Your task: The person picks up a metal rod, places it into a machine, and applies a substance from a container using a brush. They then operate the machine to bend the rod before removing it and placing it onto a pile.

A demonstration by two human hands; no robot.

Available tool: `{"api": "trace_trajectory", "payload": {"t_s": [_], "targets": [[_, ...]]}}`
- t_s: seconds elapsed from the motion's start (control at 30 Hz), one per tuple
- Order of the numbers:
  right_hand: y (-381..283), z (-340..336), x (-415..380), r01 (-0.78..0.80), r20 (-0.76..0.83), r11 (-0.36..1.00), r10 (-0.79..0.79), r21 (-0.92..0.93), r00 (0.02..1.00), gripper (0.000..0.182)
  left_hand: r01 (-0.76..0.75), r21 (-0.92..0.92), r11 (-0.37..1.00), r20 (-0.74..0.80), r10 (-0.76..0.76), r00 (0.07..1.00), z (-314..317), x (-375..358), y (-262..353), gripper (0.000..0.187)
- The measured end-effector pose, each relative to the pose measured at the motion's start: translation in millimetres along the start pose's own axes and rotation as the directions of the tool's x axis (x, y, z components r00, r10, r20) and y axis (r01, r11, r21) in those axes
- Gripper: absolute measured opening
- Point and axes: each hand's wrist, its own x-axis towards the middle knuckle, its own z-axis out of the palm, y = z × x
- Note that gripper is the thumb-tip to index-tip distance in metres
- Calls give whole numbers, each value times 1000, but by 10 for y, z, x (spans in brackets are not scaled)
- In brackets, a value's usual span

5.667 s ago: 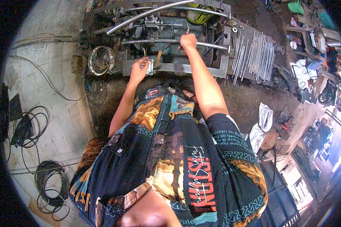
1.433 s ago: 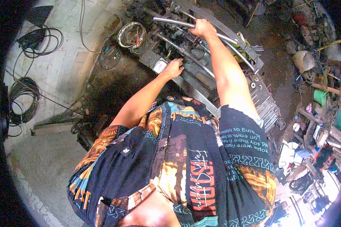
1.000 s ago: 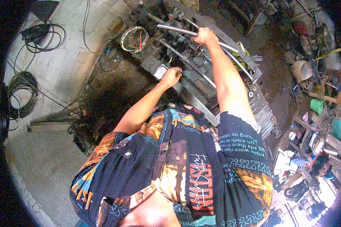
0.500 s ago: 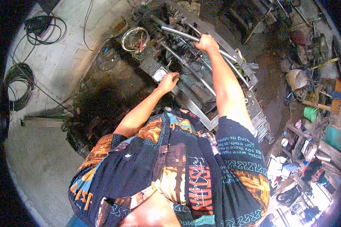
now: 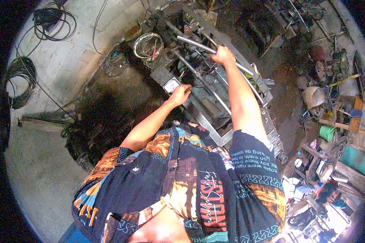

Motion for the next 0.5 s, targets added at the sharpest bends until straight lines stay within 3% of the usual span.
{"api": "trace_trajectory", "payload": {"t_s": [0.07,0.3,0.5], "targets": [[5,4,8,3,6,1000,-3,5,1000,53,5,-1,1000,88,-5,996,-28,33,-25,33],[53,57,-1,0,-8,1000,1,16,1000,53,-32,-68,997,17,33,999,7,21,-43,28],[-20,-6,-47,-29,21,999,28,25,999,52,-18,-125,992,75,27,997,58,52,-175,32]]}}
